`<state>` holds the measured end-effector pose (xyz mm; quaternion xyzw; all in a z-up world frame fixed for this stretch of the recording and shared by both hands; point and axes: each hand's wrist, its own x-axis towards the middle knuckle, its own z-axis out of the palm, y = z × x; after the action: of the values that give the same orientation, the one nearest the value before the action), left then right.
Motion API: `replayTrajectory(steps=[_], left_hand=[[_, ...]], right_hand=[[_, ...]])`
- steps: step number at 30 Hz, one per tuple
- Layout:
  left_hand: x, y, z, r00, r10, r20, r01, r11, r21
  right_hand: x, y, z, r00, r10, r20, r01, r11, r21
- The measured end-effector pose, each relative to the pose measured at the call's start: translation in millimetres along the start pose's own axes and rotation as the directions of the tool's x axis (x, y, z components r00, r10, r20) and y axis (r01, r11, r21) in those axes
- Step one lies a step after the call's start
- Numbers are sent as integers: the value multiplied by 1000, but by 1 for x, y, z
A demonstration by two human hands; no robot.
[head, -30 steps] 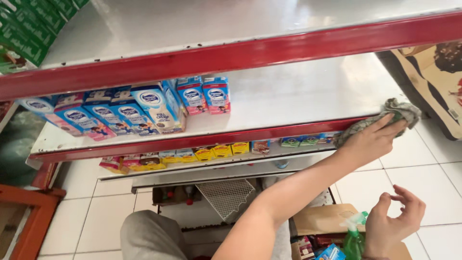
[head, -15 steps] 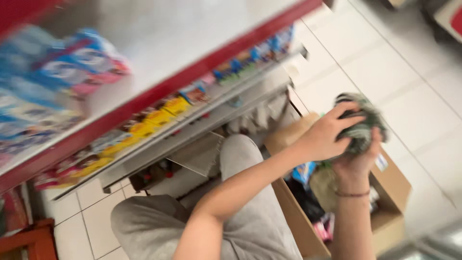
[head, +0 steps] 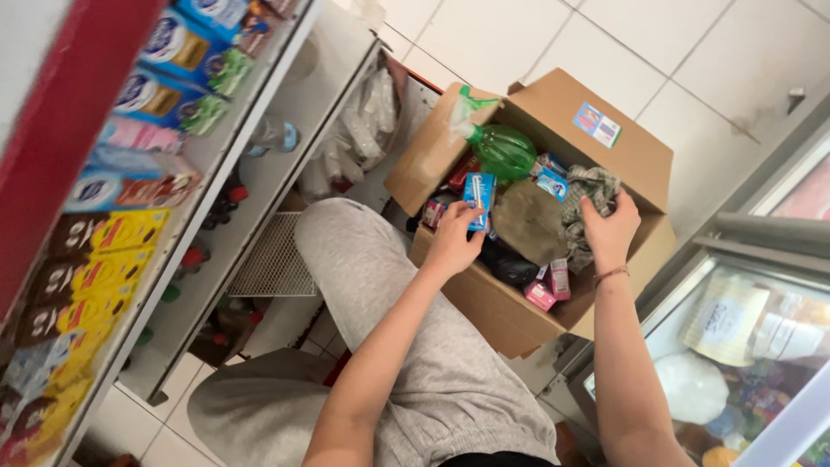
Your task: The person scans packaged snacks with a barcode scanner and places them on a refrigerated shelf. They then spray a cleaning solution on the shelf and wipe it with a cloth. The person continues to scan and place items on the shelf.
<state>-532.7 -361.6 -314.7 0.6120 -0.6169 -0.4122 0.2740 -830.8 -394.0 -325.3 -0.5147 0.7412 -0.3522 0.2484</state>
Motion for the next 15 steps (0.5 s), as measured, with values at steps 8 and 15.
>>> replayTrajectory(steps=[8, 15], left_hand=[[33, -23, 32, 937, -336, 94, 310, 926, 214], [44, -8, 52, 937, -350, 13, 292, 803, 519]], right_hand=[[-3, 27, 13, 999, -12, 33, 21, 957, -291], [-13, -17, 27, 997, -53, 49, 67, 933, -353]])
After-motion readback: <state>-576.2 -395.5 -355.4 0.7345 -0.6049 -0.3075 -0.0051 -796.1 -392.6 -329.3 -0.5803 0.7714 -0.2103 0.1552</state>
